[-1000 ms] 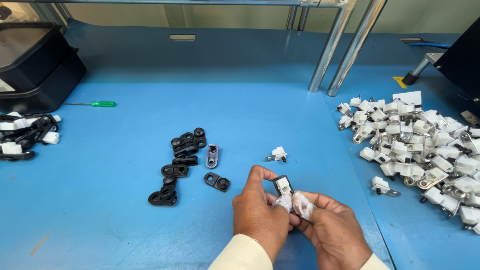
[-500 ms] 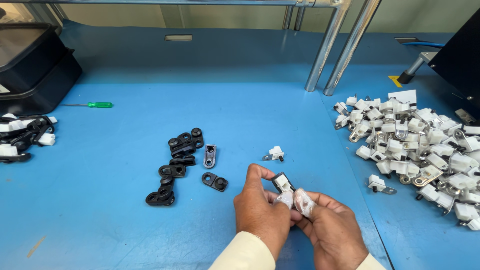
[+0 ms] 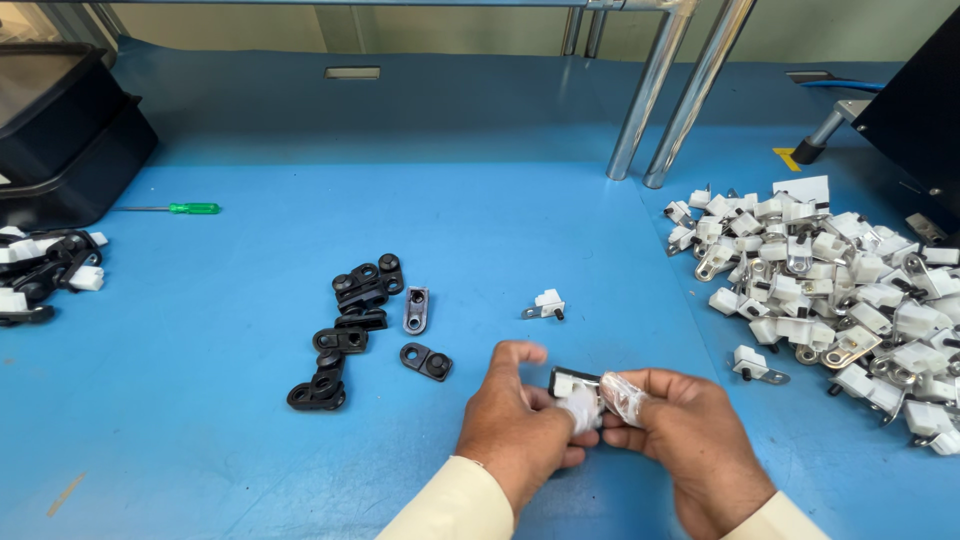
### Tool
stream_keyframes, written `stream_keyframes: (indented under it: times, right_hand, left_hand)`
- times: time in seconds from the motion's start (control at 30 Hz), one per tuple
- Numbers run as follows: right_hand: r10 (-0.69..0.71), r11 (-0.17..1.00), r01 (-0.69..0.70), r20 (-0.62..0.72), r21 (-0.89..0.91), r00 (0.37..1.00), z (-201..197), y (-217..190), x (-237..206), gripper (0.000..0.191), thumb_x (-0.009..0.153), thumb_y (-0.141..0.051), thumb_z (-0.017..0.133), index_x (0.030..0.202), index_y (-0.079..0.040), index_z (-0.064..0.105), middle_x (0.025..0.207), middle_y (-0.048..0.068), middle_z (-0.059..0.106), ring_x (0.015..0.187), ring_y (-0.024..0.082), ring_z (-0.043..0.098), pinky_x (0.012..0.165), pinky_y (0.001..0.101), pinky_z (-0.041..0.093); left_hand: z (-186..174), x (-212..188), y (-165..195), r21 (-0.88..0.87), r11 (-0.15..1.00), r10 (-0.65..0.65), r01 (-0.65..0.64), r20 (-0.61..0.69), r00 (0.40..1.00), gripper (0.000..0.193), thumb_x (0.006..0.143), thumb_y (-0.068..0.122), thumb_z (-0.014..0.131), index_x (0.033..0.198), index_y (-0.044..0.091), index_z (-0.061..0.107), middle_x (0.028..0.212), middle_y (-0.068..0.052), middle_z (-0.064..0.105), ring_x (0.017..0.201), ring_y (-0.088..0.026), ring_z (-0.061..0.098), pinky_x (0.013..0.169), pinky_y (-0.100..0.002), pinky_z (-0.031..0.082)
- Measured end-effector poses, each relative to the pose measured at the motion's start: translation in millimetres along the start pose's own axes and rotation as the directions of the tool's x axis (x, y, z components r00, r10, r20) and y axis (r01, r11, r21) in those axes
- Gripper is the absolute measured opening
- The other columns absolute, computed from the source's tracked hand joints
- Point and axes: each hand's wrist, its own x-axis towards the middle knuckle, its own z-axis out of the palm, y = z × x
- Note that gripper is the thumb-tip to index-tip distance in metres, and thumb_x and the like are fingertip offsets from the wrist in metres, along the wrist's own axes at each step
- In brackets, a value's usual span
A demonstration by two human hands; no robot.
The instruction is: The person sits at a blue workbench assembling small hardware parts. They pick a black plastic bracket and a white plastic component, press the white piece into the bracket by hand to snap it together, then place the finished assembly onto a growing pile of completed parts beside them, repeating the cycle.
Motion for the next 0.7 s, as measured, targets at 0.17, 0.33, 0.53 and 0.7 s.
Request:
stream_keyframes:
  times: [0.17,0.33,0.53,0.7]
  right_hand:
    - [-0.069,0.995,0.073,0.059,-0.061,0.996,-5.7,-6.1,5.7,0.021,0.096,-0.012,0.063,0.101,0.005,0.074,0.088,0.013,0.075,0.077,0.020,0.069,0.074,0.0345,0.059]
    - [0.071,0.977,-0.084,0.073,0.194,0.995,-3.8,-5.1,1.7,0.030,0.100,-0.026,0.061,0.106,0.002,0.071,0.088,0.012,0.073,0.082,0.021,0.070,0.080,0.0352,0.058]
    - [-0.024,0.987,0.023,0.006,0.156,1.000,4.6,0.1,0.1,0.021,0.095,-0.010,0.062,0.103,0.007,0.071,0.089,0.017,0.076,0.078,0.024,0.071,0.079,0.0382,0.061]
    - [0.028,0.973,-0.003,-0.107,0.231,0.994,14.9,-4.2,-2.1,0.031,0.102,-0.022,0.064,0.105,0.009,0.068,0.091,0.019,0.074,0.079,0.025,0.070,0.080,0.0384,0.060]
  left_hand:
    - [-5.1,9.3,2.2,-0.117,0.993,0.025,-0.011,0.116,0.993,0.037,0.094,0.002,0.058,0.129,0.007,0.068,0.103,-0.012,0.076,0.079,-0.017,0.076,0.070,-0.028,0.066]
    - [-1.3,5.6,4.4,-0.204,0.978,-0.025,0.037,0.064,0.998,0.028,0.097,0.007,0.062,0.124,0.005,0.071,0.101,-0.015,0.078,0.077,-0.018,0.077,0.069,-0.027,0.066]
    - [8.5,-1.9,9.3,-0.053,0.995,0.088,-0.089,-0.019,0.996,0.035,0.090,-0.003,0.064,0.123,0.007,0.071,0.090,-0.012,0.079,0.072,-0.014,0.077,0.066,-0.026,0.066]
    - [11.0,-10.0,14.8,0.114,0.992,0.069,-0.056,-0.115,0.991,0.033,0.093,0.006,0.069,0.124,0.017,0.072,0.087,-0.008,0.081,0.070,-0.012,0.075,0.064,-0.024,0.062]
